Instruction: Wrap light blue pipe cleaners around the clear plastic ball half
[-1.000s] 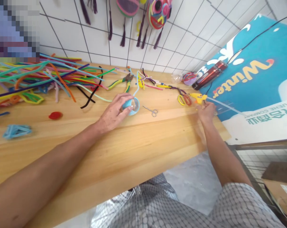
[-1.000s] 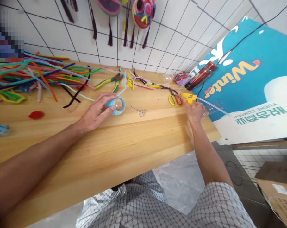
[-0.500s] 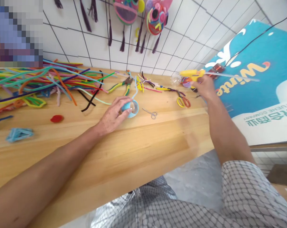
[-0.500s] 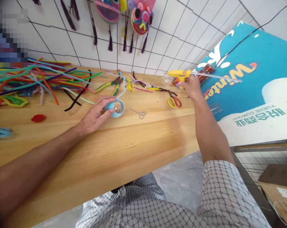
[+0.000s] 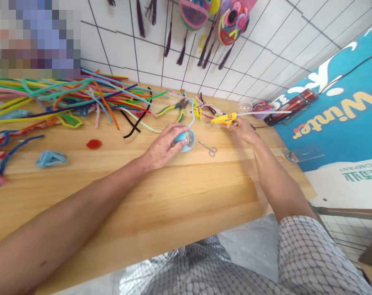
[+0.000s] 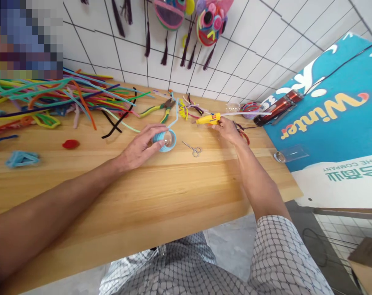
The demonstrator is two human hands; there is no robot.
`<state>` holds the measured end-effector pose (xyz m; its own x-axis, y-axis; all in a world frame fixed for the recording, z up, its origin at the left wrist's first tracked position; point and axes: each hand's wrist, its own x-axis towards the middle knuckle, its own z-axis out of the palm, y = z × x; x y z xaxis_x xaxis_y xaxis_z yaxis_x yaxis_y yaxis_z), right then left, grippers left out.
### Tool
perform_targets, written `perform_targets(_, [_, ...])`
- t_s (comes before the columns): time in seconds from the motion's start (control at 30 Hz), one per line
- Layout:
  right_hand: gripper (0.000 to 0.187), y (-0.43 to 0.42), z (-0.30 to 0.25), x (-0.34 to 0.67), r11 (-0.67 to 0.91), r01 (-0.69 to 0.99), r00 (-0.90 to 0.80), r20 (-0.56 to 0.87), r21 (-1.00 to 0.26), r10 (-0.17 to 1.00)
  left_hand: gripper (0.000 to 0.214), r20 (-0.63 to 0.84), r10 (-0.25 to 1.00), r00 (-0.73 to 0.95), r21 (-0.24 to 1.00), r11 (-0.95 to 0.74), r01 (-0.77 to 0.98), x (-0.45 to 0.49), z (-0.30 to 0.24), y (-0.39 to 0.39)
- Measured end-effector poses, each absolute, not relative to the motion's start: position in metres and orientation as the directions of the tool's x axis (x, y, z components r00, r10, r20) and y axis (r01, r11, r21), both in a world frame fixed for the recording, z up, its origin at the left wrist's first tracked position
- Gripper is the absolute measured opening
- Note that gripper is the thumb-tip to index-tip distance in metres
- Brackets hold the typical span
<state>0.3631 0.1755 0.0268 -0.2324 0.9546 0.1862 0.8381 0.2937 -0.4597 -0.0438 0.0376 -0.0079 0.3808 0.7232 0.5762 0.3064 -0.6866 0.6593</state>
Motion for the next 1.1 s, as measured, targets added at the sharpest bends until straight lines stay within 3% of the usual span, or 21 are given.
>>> perform_targets(0.1, [0.039, 0.175, 0.025, 0.367, 0.279, 0.841, -0.224, 0.17, -0.464, 0.96, 0.048, 0.573, 0.723, 0.386, 0.657, -0.687, 0.311, -0.044, -0.008, 0.038])
perform_targets(0.3, [0.029, 0.126, 0.027, 0.347, 0.199, 0.902, 0.0, 0.461, -0.383, 0.888, 0.047, 0.585, 0.715, 0.383, 0.642, -0.697, 0.32, -0.044, -0.008, 0.038])
perform_targets(0.4, [0.023, 0.089, 0.033, 0.309, 0.335, 0.843, -0.13, 0.445, -0.42, 0.886, 0.046, 0.584, 0.706, 0.4, 0.626, -0.706, 0.332, -0.044, -0.005, 0.035])
perform_targets(0.5, [0.03, 0.066, 0.038, 0.26, 0.43, 0.723, -0.25, 0.375, -0.54, 0.893, 0.045, 0.597, 0.689, 0.412, 0.602, -0.723, 0.337, -0.044, -0.002, 0.032])
perform_targets(0.57, [0.037, 0.058, 0.036, 0.231, 0.509, 0.648, -0.304, 0.42, -0.567, 0.855, 0.046, 0.604, 0.68, 0.416, 0.592, -0.732, 0.337, -0.043, -0.001, 0.03])
perform_targets(0.67, [0.045, 0.055, 0.03, 0.202, 0.681, 0.571, -0.419, 0.551, -0.458, 0.722, 0.046, 0.608, 0.676, 0.417, 0.585, -0.736, 0.341, -0.042, -0.001, 0.029])
perform_targets(0.77, [0.048, 0.056, 0.024, 0.192, 0.765, 0.521, -0.512, 0.579, -0.378, 0.635, 0.047, 0.608, 0.667, 0.431, 0.575, -0.744, 0.341, -0.042, -0.001, 0.029])
perform_targets(1.1, [0.045, 0.063, 0.019, 0.204, 0.768, 0.555, -0.523, 0.585, -0.319, 0.62, 0.052, 0.543, 0.704, 0.457, 0.603, -0.706, 0.372, -0.047, 0.005, 0.025])
